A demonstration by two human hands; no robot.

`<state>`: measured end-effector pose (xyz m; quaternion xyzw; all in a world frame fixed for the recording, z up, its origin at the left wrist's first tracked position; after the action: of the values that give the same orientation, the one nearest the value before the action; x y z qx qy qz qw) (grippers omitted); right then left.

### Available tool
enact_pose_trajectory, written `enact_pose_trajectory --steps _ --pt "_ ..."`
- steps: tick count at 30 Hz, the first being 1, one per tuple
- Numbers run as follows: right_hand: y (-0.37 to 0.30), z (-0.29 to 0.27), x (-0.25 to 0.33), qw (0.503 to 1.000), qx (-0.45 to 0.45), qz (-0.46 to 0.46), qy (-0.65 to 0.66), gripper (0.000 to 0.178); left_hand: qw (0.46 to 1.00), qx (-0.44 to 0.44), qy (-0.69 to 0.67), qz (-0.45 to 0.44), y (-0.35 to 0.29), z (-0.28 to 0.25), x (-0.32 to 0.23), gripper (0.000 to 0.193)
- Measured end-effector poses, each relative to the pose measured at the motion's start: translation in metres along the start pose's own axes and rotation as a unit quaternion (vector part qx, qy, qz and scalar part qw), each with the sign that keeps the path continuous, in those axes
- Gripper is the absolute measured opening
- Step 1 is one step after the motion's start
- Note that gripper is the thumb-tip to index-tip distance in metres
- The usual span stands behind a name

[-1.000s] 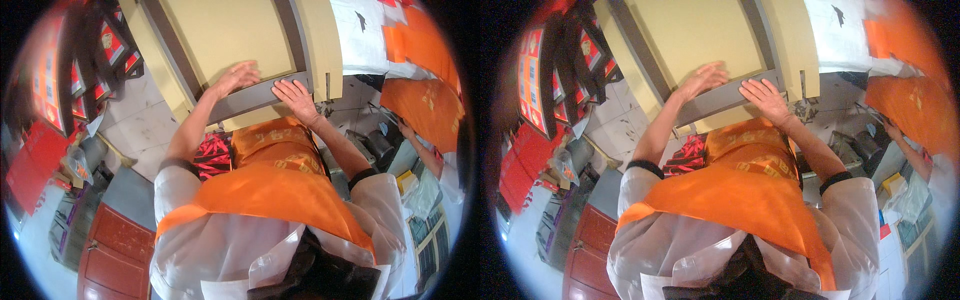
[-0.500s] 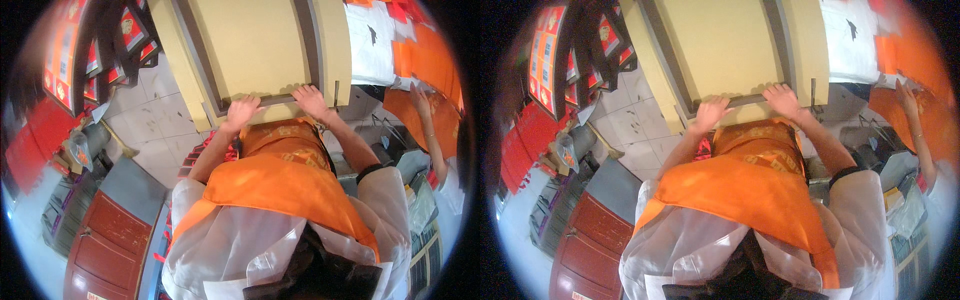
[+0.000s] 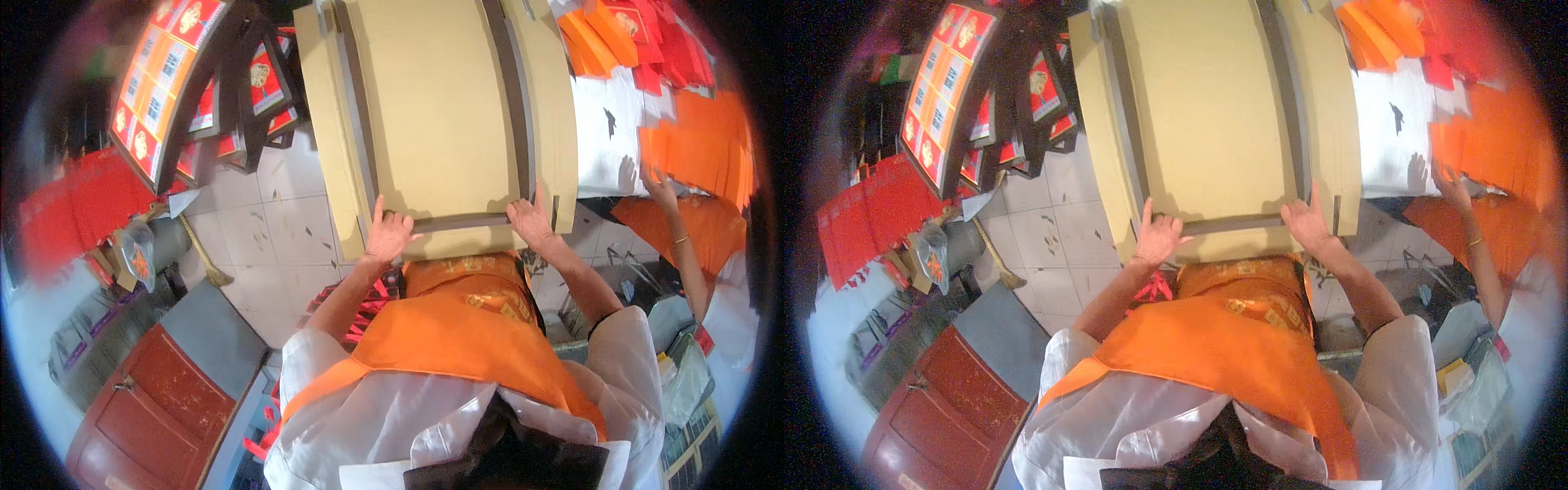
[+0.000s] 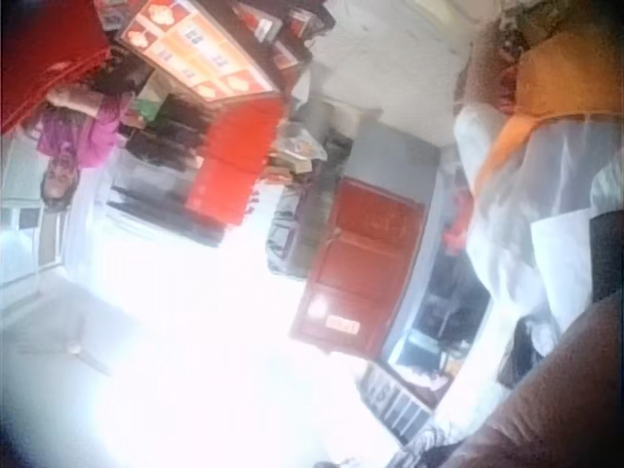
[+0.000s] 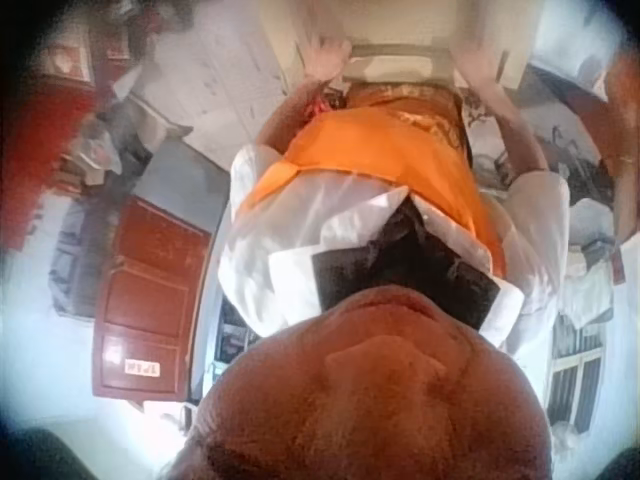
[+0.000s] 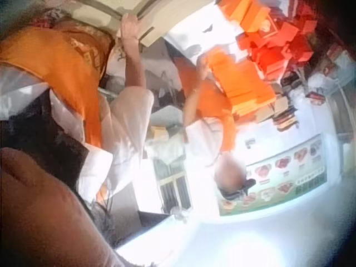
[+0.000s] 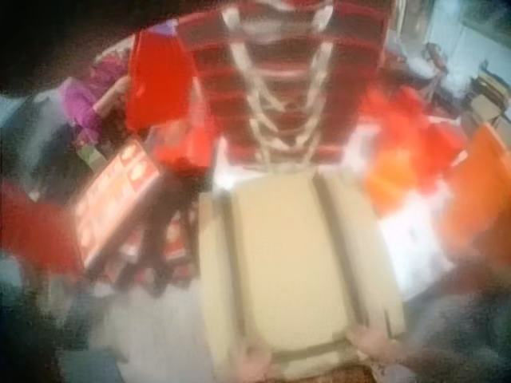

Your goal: The person assembles cardboard boxes by folding flat panels into rectangular frames. They then place orange and red inner boxes into the frames and stack the completed units on a pile.

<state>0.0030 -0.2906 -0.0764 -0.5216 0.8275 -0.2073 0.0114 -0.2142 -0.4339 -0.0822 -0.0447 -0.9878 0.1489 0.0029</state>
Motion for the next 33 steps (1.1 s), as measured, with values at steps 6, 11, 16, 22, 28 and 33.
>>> enact_pose_trajectory --steps 6,11,16,22,28,33 --pt "-0.034 0.006 0.005 0.998 0.051 -0.021 0.002 0.042 0.993 -0.058 -0.051 0.087 -0.028 0.003 -0.04 0.043" --pt "-0.061 0.014 0.006 0.995 0.065 -0.043 0.057 0.054 0.985 0.007 -0.139 0.106 -0.038 0.007 -0.055 0.046" --pt "-0.047 0.016 -0.006 0.992 0.096 -0.06 0.058 0.054 0.993 0.036 -0.078 0.075 -0.02 0.0 -0.054 0.046" --pt "-0.041 0.006 -0.011 0.967 0.193 -0.036 0.164 0.043 0.985 0.093 -0.035 0.141 -0.031 0.027 -0.057 0.045" --pt "0.072 -0.121 -0.105 0.962 -0.085 0.095 0.243 0.049 0.974 -0.05 -0.174 0.136 0.022 -0.032 -0.003 0.047" --pt "0.212 -0.121 -0.228 0.806 -0.302 0.22 0.458 0.068 0.859 -0.266 -0.24 -0.367 0.152 -0.064 0.188 0.066"
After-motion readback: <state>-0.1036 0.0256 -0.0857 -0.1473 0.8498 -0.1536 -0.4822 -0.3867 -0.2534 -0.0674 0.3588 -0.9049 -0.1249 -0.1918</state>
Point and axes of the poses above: each hand's wrist, its own y-axis towards the middle knuckle, its own z-axis out of the palm, x = y × z, the point moved 7 cm from there along y, towards the middle knuckle, and after that the axes turned 7 degrees about y, right-handed, at the moved point
